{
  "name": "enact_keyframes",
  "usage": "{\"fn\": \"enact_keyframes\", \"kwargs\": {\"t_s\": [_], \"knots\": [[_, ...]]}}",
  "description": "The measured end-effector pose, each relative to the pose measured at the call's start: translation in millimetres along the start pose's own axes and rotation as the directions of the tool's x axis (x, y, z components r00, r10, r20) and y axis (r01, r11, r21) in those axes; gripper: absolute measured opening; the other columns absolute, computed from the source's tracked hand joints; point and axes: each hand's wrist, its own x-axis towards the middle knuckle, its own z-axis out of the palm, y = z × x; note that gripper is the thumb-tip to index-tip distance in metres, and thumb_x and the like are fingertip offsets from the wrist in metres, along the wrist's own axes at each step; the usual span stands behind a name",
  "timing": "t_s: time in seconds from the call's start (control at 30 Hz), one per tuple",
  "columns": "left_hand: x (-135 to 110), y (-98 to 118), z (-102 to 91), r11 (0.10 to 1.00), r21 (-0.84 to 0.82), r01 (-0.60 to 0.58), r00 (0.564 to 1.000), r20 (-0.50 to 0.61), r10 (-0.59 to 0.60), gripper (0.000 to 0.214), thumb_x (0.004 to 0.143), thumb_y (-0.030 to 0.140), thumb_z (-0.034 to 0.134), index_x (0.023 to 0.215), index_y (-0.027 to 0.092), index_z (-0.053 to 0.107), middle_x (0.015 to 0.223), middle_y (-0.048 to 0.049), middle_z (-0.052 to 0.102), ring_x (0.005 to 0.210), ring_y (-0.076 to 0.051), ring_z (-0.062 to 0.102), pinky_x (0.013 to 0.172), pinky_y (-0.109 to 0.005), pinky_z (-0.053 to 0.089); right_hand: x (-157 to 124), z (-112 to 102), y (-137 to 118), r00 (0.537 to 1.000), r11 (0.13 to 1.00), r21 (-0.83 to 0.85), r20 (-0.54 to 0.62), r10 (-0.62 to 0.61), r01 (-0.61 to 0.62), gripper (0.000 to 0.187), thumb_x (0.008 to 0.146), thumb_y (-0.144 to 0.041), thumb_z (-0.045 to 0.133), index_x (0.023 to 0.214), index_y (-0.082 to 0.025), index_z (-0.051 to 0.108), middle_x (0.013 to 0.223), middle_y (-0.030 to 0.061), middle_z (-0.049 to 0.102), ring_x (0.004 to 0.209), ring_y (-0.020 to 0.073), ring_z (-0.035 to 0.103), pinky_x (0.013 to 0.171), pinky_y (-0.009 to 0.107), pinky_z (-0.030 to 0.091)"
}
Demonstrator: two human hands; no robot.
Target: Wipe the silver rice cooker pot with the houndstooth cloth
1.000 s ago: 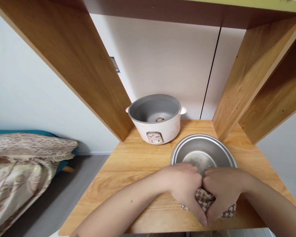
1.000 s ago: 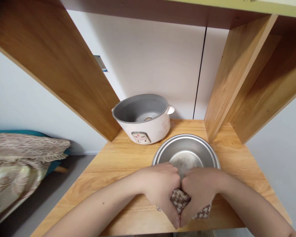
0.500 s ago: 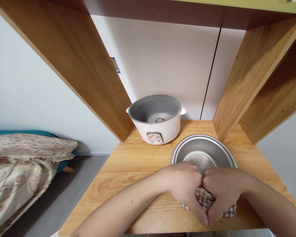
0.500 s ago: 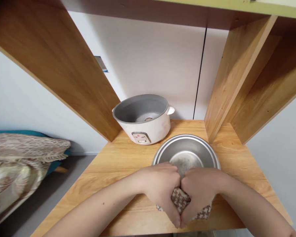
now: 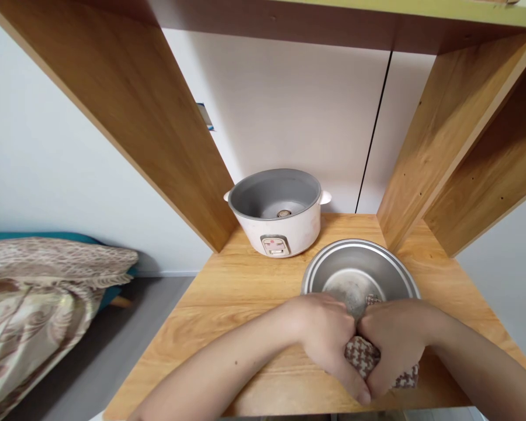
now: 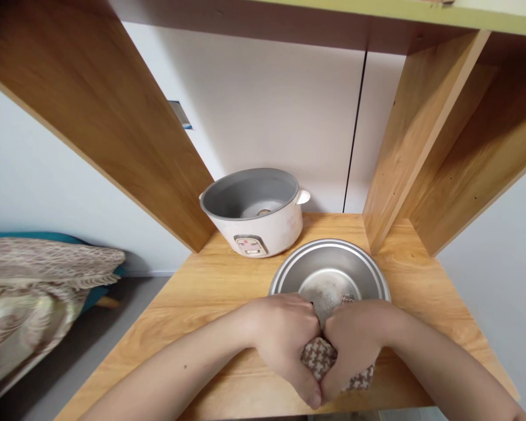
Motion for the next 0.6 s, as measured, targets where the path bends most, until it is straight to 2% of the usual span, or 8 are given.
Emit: {"fn": "enact_keyframes", "kwargs": {"t_s": [0.3, 0.47, 0.6], "knots": [[-1.0, 0.1, -4.6, 0.998, -0.069, 0.007, 1.000, 0.008, -0.007, 0.061, 0.056, 0.081, 0.066, 0.063, 0.021, 0.072, 0.060, -0.0048, 0.069, 0.054, -0.020, 0.061, 0.053, -0.030, 0.048, -0.6, -2.4, 0.6, 1.000, 1.000, 0.014, -0.006, 0.004, -0.004, 0.059, 0.058, -0.075, 0.065, 0.080, -0.022, 0.076, 0.069, 0.0012, 0.065, 0.064, 0.0197, 0.059, 0.057, 0.030, 0.046], [0.3, 0.8, -2.8, 1.000, -0.022, 0.001, 1.000, 0.014, -0.001, 0.067, 0.059, 0.085, 0.059, 0.068, 0.020, 0.075, 0.062, -0.0076, 0.071, 0.057, -0.022, 0.062, 0.055, -0.032, 0.049, -0.6, -2.0, -0.9, 1.000, 1.000, -0.013, 0.011, 0.026, -0.025, 0.055, 0.059, -0.073, 0.063, 0.072, -0.020, 0.074, 0.061, 0.0014, 0.061, 0.059, 0.0196, 0.057, 0.055, 0.031, 0.044], [1.1, 0.5, -2.0, 1.000, -0.020, 0.012, 1.000, 0.020, -0.011, 0.069, 0.058, 0.086, 0.058, 0.066, 0.020, 0.074, 0.061, -0.0085, 0.070, 0.055, -0.022, 0.061, 0.054, -0.033, 0.050, 0.0, -1.0, -0.9, 1.000, 1.000, -0.023, 0.018, 0.019, -0.019, 0.051, 0.059, -0.070, 0.064, 0.068, -0.021, 0.072, 0.057, -0.0002, 0.057, 0.055, 0.0180, 0.054, 0.054, 0.030, 0.043]]}}
